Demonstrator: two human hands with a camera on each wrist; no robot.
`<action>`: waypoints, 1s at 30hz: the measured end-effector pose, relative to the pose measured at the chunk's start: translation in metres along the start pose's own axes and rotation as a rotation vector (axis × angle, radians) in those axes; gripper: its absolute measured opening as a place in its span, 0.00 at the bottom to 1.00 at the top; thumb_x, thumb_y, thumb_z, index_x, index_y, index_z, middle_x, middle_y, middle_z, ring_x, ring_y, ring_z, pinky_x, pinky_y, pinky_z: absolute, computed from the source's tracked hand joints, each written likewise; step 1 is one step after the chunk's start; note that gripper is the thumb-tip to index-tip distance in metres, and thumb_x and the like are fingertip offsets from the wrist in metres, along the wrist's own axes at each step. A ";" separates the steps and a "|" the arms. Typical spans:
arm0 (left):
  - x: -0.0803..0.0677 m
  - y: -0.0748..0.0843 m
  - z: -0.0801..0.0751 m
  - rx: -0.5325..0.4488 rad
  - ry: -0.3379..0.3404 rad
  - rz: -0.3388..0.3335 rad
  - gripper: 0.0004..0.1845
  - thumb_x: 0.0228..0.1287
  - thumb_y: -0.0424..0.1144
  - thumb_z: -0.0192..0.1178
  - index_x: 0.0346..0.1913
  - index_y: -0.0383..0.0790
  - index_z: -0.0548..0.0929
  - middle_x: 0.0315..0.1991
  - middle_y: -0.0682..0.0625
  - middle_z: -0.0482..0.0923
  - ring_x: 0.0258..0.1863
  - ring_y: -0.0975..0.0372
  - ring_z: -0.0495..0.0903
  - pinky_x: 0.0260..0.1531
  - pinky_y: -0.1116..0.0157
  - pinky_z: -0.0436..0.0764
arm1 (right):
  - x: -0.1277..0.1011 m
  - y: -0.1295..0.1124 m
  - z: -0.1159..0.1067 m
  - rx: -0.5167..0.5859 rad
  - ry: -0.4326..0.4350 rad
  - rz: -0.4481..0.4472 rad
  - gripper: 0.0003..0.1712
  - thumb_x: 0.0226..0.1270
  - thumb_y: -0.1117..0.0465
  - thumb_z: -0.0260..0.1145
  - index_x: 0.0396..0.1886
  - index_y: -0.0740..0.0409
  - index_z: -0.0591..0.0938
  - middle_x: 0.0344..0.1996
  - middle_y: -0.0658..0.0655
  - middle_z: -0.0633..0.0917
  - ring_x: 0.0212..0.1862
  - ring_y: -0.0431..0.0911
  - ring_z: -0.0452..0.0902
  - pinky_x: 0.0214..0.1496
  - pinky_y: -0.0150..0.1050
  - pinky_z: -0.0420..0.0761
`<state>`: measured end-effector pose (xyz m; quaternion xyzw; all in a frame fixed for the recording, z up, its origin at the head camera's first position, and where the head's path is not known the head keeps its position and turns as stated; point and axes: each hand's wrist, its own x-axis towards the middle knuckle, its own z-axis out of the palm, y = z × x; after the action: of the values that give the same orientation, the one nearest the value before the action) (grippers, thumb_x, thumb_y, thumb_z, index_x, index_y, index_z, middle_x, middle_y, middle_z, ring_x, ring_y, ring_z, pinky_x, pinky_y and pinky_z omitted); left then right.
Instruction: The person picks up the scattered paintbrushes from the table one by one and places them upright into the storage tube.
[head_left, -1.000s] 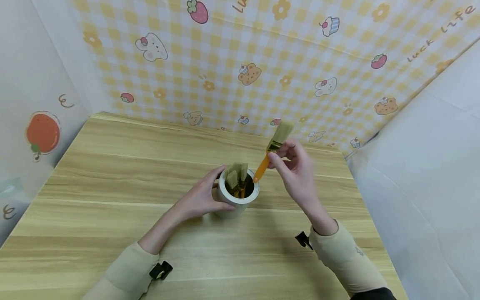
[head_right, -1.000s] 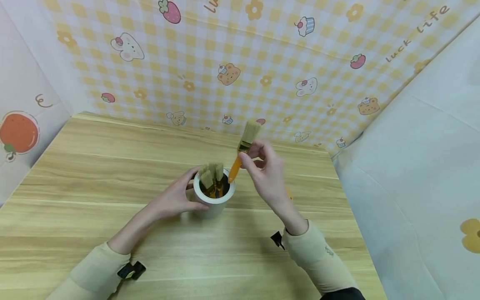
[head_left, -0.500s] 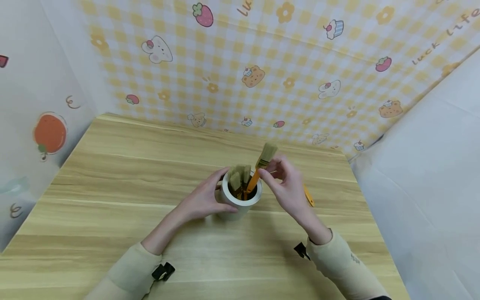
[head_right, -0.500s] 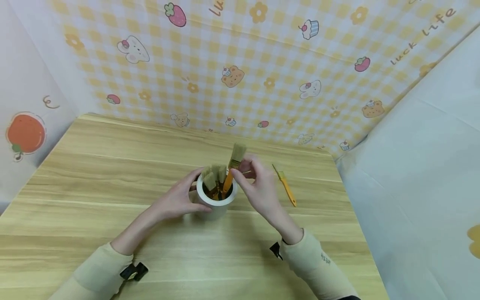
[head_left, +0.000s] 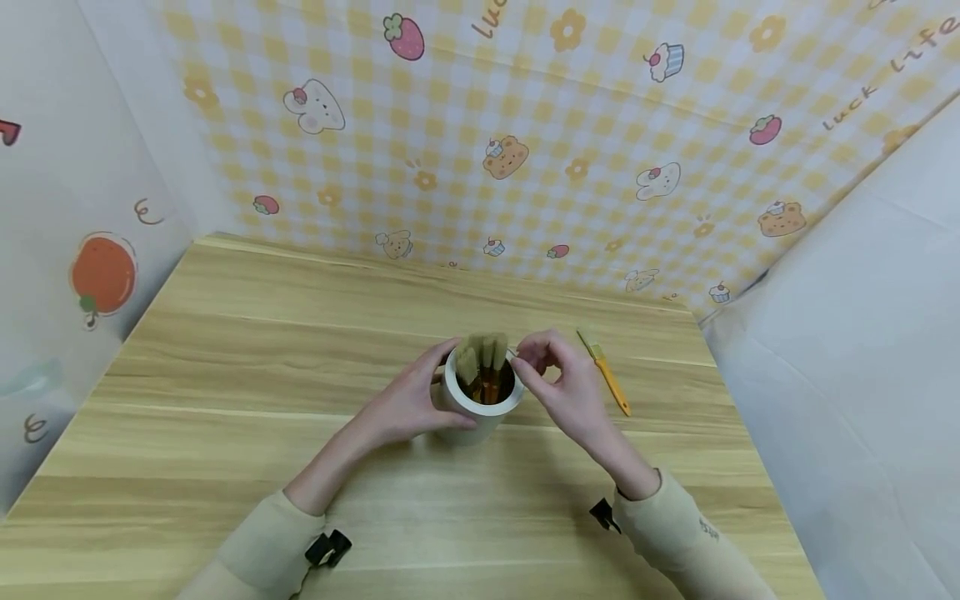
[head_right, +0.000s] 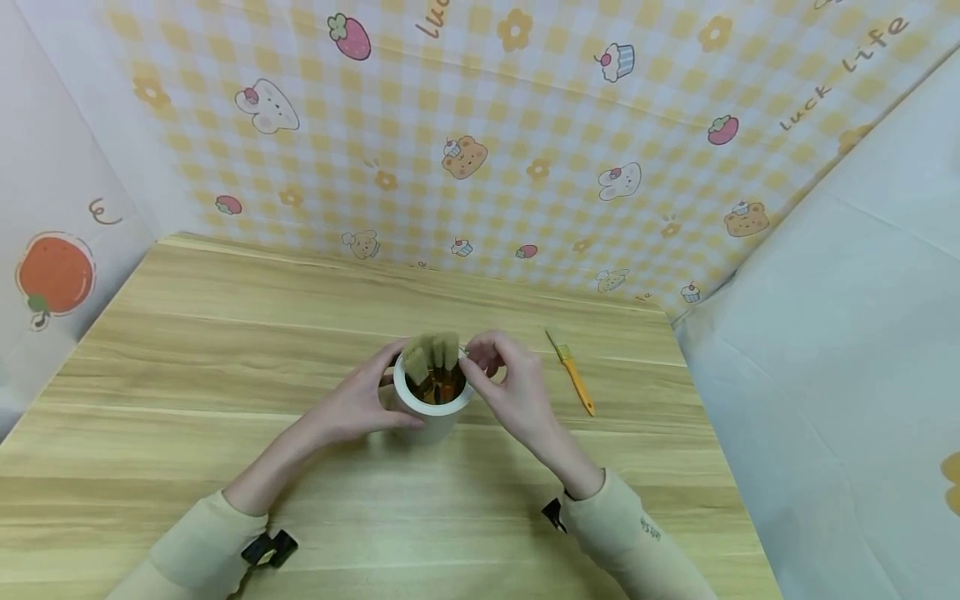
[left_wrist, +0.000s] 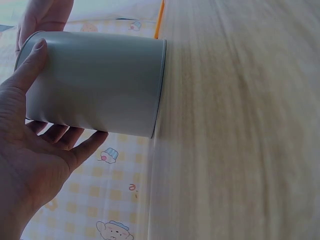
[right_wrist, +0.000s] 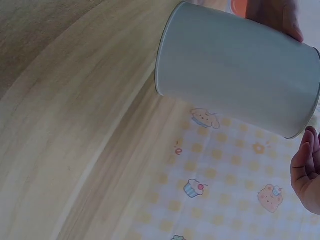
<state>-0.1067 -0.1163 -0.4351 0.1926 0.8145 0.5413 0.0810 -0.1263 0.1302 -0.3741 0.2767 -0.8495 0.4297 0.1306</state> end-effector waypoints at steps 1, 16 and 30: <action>0.000 0.000 0.000 -0.001 0.002 0.002 0.60 0.48 0.50 0.83 0.81 0.53 0.55 0.79 0.45 0.61 0.72 0.41 0.72 0.73 0.40 0.71 | 0.000 0.001 0.000 0.001 0.005 -0.001 0.06 0.68 0.66 0.72 0.41 0.55 0.84 0.32 0.50 0.86 0.32 0.38 0.78 0.33 0.31 0.80; -0.001 0.001 0.000 0.013 0.008 -0.015 0.61 0.47 0.50 0.83 0.81 0.54 0.55 0.79 0.45 0.60 0.71 0.41 0.73 0.73 0.38 0.69 | -0.003 0.015 -0.018 -0.010 0.031 0.009 0.10 0.68 0.71 0.69 0.47 0.64 0.82 0.32 0.55 0.86 0.34 0.36 0.79 0.36 0.26 0.81; 0.001 0.000 0.001 0.017 0.010 -0.012 0.61 0.47 0.49 0.83 0.81 0.53 0.55 0.79 0.45 0.61 0.71 0.41 0.73 0.74 0.39 0.69 | -0.018 0.060 -0.047 -0.218 -0.051 0.081 0.12 0.68 0.70 0.69 0.51 0.61 0.83 0.31 0.53 0.86 0.30 0.38 0.78 0.30 0.28 0.80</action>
<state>-0.1070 -0.1157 -0.4354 0.1857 0.8205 0.5349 0.0783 -0.1470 0.2031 -0.3936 0.2370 -0.9049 0.3323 0.1207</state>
